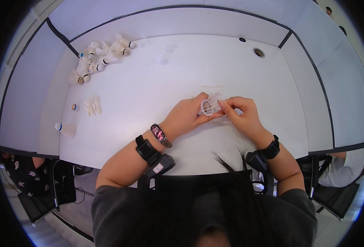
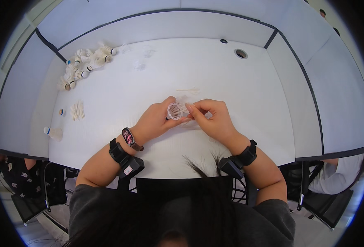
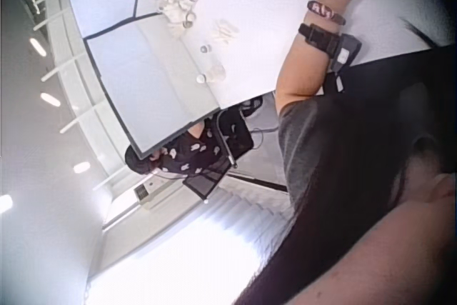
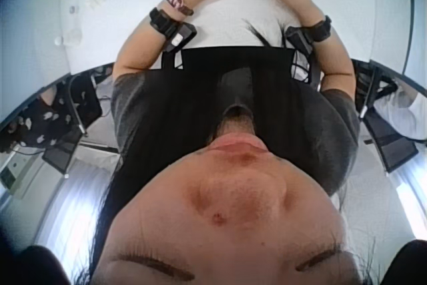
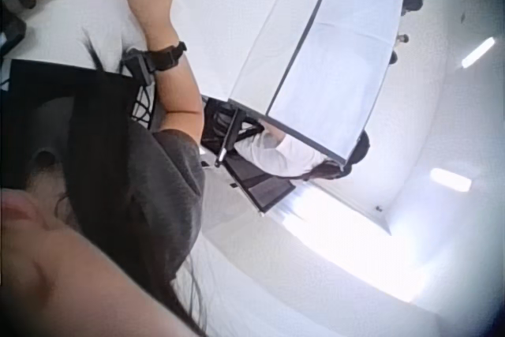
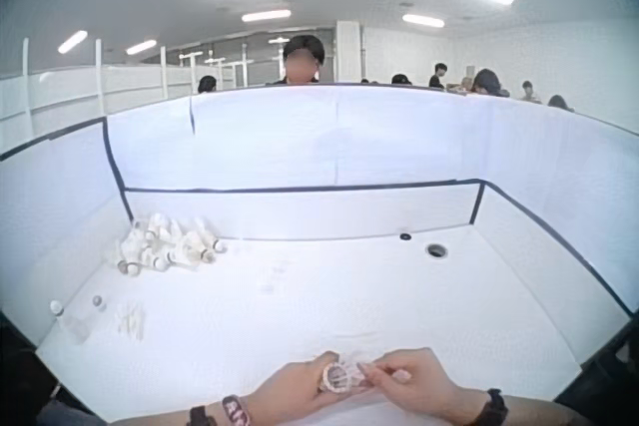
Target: Assembling shuttlecocks by inserting feathers into a base and adjusting them.
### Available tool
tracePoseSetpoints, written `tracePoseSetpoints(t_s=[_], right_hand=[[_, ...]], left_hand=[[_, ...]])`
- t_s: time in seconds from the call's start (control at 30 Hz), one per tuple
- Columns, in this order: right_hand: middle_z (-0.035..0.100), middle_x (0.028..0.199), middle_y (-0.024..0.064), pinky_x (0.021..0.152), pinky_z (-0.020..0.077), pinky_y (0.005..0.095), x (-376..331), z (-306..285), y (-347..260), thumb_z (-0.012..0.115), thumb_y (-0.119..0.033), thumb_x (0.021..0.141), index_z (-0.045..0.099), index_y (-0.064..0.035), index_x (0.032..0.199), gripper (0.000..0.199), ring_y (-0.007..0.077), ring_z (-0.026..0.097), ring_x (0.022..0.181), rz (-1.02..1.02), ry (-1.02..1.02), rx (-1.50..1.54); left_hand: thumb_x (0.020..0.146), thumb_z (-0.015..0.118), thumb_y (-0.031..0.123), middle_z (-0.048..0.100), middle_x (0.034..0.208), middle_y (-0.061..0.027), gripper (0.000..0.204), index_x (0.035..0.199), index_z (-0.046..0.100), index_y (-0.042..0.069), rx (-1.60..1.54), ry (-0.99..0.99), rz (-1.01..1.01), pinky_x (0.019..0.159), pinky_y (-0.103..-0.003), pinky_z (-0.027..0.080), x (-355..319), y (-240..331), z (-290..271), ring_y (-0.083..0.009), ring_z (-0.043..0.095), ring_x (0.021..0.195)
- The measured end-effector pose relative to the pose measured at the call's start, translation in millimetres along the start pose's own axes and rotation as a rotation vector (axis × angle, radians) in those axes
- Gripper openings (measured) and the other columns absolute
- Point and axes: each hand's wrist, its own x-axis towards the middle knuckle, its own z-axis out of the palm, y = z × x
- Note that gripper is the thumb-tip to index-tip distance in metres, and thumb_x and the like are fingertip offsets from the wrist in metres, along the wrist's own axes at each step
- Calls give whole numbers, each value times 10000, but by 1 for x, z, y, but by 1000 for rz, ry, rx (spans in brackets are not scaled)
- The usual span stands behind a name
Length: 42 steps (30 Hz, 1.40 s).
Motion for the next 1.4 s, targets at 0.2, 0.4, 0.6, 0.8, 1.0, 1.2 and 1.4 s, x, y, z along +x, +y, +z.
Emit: tracePoseSetpoints(t_s=[0.2,0.4,0.6,0.8,1.0,1.2,1.4], right_hand=[[730,785,89,641,474,251,1,2,4,684,-145,962,748,37,904,201,96,591,679,-31,0,18],[719,775,84,627,460,256,2,-1,1,689,-138,955,752,20,904,177,99,571,671,-52,-24,-37],[694,753,62,599,436,264,6,-8,-3,699,-141,942,732,-9,868,155,127,568,658,-132,0,-122],[686,958,38,804,460,347,9,-29,-8,728,-123,818,736,-73,843,57,215,562,968,-149,-151,-326],[692,1221,87,1117,362,458,3,-36,-7,773,-127,756,800,-93,925,175,331,478,1333,-234,-397,-329],[633,1381,127,1201,255,502,4,-33,-7,765,-154,753,712,11,1190,470,388,383,1455,-253,-525,-412],[616,1387,133,1188,294,499,3,-28,-5,770,-234,794,682,31,1195,489,363,420,1426,-307,-415,-500]], left_hand=[[910,736,439,705,850,-199,504,1067,536,4,2,17,6,662,-385,542,0,-4,4,-363,709,770],[911,737,431,700,845,-202,504,1076,524,5,6,48,36,646,-389,534,0,-5,5,-371,704,762],[913,746,378,676,797,-180,468,1065,503,8,-51,73,68,626,-371,515,-1,6,1,-331,681,706],[930,717,277,676,829,-176,408,1109,479,-2,-136,184,-47,633,-372,509,-1,8,-1,-292,662,709],[986,629,121,604,859,-41,217,1085,475,5,-275,367,-54,596,-243,452,3,-4,5,-57,528,713],[1004,601,110,561,897,-6,189,1105,469,21,-340,429,-23,620,-226,442,4,-12,7,-41,499,744],[1006,599,109,560,886,6,183,1114,474,30,-389,452,-15,614,-219,425,5,-14,9,-35,483,734]])
